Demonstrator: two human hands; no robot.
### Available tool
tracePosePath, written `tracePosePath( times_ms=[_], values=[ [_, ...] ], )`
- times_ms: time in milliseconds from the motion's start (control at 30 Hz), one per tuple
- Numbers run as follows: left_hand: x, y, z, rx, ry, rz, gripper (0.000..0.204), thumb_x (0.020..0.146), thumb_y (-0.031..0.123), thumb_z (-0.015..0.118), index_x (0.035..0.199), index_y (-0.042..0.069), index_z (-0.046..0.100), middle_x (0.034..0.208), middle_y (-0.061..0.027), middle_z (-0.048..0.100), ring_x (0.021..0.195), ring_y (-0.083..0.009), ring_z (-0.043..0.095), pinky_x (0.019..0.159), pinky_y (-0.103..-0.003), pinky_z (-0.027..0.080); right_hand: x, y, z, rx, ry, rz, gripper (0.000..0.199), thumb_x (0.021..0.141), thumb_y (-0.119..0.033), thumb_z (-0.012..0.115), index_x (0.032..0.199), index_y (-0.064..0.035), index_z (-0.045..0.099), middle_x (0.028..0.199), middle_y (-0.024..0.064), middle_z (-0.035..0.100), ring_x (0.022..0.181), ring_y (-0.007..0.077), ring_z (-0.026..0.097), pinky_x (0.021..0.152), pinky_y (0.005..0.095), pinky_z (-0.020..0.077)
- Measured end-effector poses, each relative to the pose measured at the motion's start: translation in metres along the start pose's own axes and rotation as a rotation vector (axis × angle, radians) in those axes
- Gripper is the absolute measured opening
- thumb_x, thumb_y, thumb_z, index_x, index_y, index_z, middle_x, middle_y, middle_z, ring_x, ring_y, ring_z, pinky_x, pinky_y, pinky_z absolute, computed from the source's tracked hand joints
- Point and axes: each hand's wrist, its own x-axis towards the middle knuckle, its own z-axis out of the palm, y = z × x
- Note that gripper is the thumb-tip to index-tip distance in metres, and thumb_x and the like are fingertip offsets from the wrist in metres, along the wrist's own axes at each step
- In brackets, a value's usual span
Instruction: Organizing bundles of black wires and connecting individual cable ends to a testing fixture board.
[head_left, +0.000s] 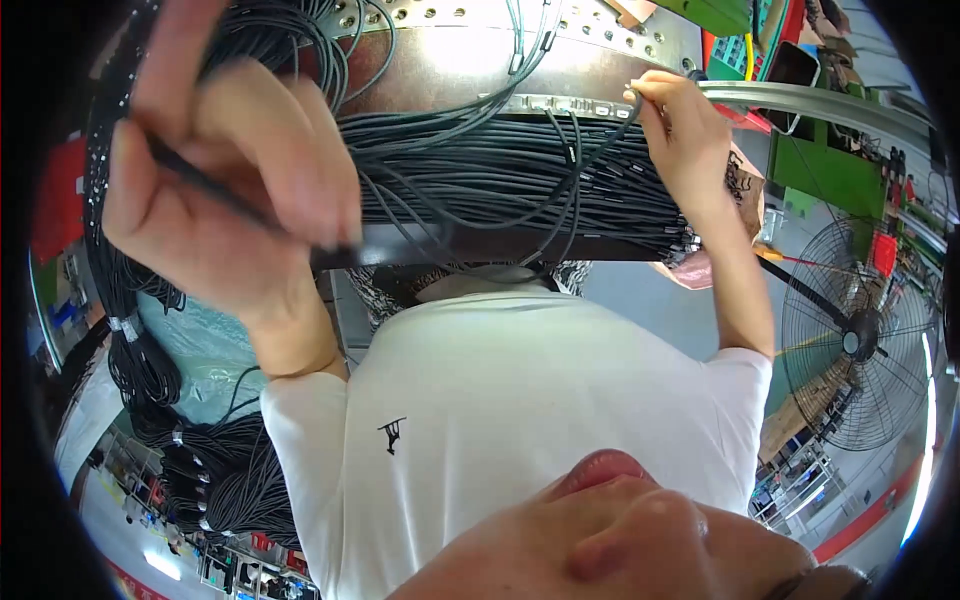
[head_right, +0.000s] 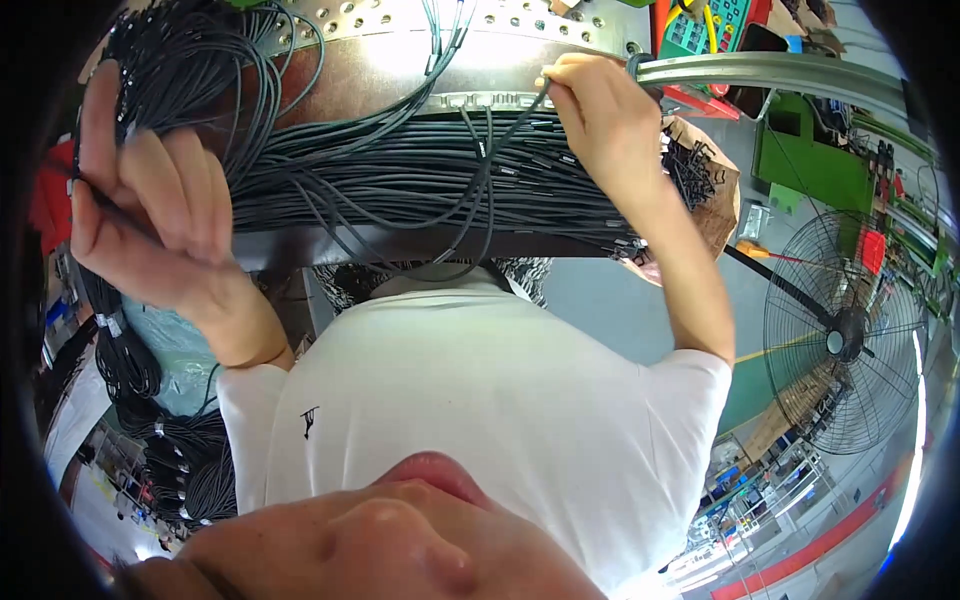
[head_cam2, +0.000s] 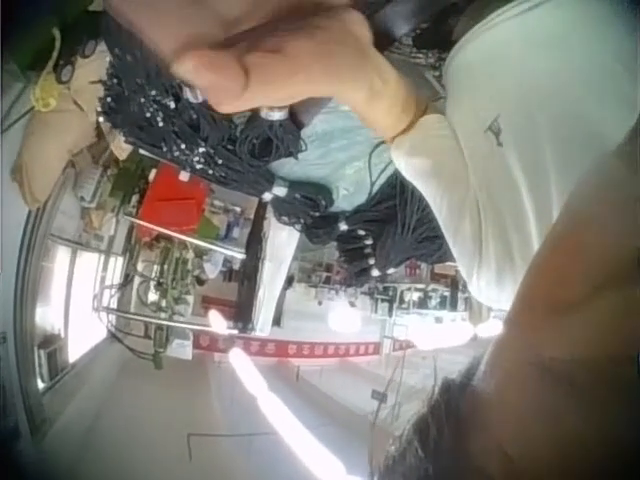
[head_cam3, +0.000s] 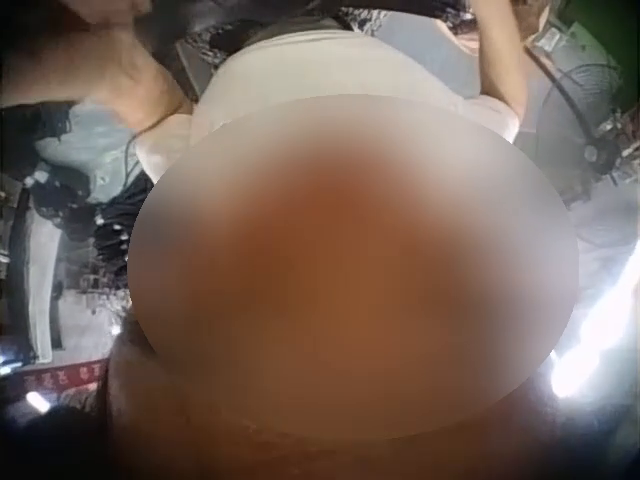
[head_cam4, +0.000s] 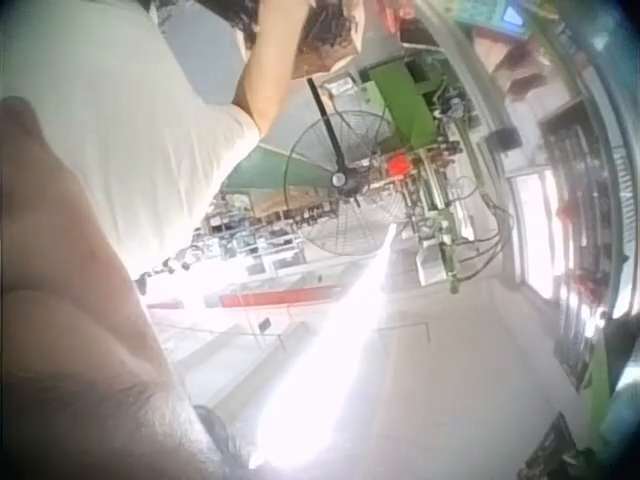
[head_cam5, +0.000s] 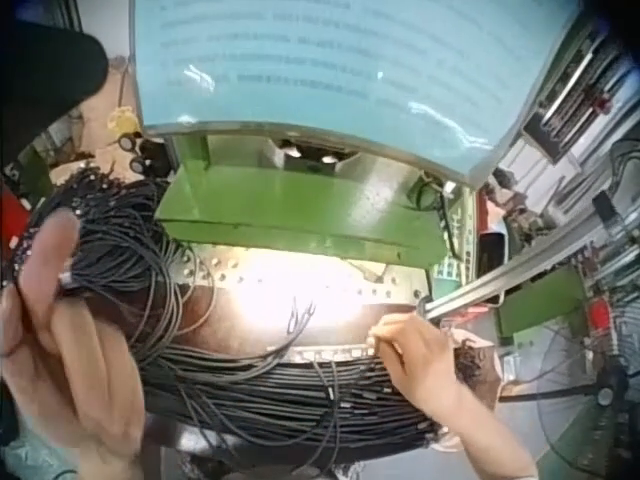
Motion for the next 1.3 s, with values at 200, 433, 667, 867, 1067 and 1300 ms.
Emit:
tracePosePath(
  times_ms=[200, 433, 667, 867, 1067, 1300],
  values=[
    [-0.049, -0.068, 0.039, 0.024, -0.286, -0.940, 0.058, 0.101, 0.037, 0.028, 0.135, -0.007, 0.045, 0.058, -0.0069, 0.057, 0.049, -0.0116, 0.054, 0.044, -0.023, 0.045, -0.021, -0.009, 0.023, 0.587, -0.116, 0.466, 0.012, 0.084, 0.008, 0.059, 0.095, 0.0023, 0.060, 0.106, 0.0116, 0.067, 0.098, 0.0204, 0.064, 0.083, 0.0304, 0.0520],
    [-0.054, -0.094, 0.036, -0.030, -0.341, -0.995, 0.049, 0.100, 0.025, 0.028, 0.129, -0.006, 0.051, 0.062, -0.0055, 0.058, 0.048, -0.0113, 0.054, 0.050, -0.025, 0.046, -0.012, -0.002, 0.006, 0.391, -0.079, 0.290, 0.024, 0.078, -0.002, 0.067, 0.102, -0.0063, 0.064, 0.092, 0.0087, 0.066, 0.086, 0.0272, 0.064, 0.073, 0.0351, 0.0513],
    [-0.031, -0.084, 0.056, 0.114, -0.203, -1.013, 0.045, 0.100, 0.036, 0.040, 0.115, -0.002, 0.058, 0.064, -0.0069, 0.060, 0.049, -0.0117, 0.057, 0.045, -0.018, 0.039, 0.014, -0.022, -0.021, 0.096, 0.160, -0.207, 0.021, 0.076, -0.018, 0.062, 0.095, -0.0086, 0.064, 0.093, 0.0024, 0.065, 0.082, 0.0176, 0.063, 0.074, 0.0328, 0.0468],
    [-0.011, -0.087, 0.062, 0.042, -0.076, -1.059, 0.031, 0.099, 0.030, 0.049, 0.087, 0.003, 0.058, 0.064, -0.0070, 0.062, 0.049, -0.0117, 0.058, 0.047, -0.022, 0.046, 0.005, -0.024, -0.029, -0.047, 0.152, -0.136, 0.018, 0.079, -0.019, 0.061, 0.094, -0.0092, 0.064, 0.090, 0.0013, 0.065, 0.083, 0.0165, 0.063, 0.075, 0.0323, 0.0445],
    [-0.018, -0.093, 0.056, 1.152, -0.367, -0.259, 0.037, 0.099, 0.028, 0.048, 0.077, 0.000, 0.060, 0.061, -0.0030, 0.059, 0.050, -0.0076, 0.054, 0.046, -0.022, 0.043, 0.003, -0.031, -0.029, -0.069, 0.094, -0.097, 0.019, 0.078, -0.018, 0.061, 0.093, -0.0085, 0.064, 0.089, 0.0017, 0.064, 0.085, 0.0172, 0.062, 0.076, 0.0328, 0.0429],
    [-0.029, -0.097, 0.047, 1.158, -0.348, -0.220, 0.032, 0.095, 0.026, 0.056, 0.074, 0.002, 0.060, 0.060, -0.0008, 0.058, 0.048, -0.0069, 0.050, 0.045, -0.021, 0.039, 0.007, -0.040, -0.032, -0.049, 0.061, -0.090, 0.020, 0.075, -0.016, 0.062, 0.092, -0.0068, 0.065, 0.086, 0.0023, 0.063, 0.083, 0.0178, 0.062, 0.075, 0.0325, 0.0419]
  ],
)
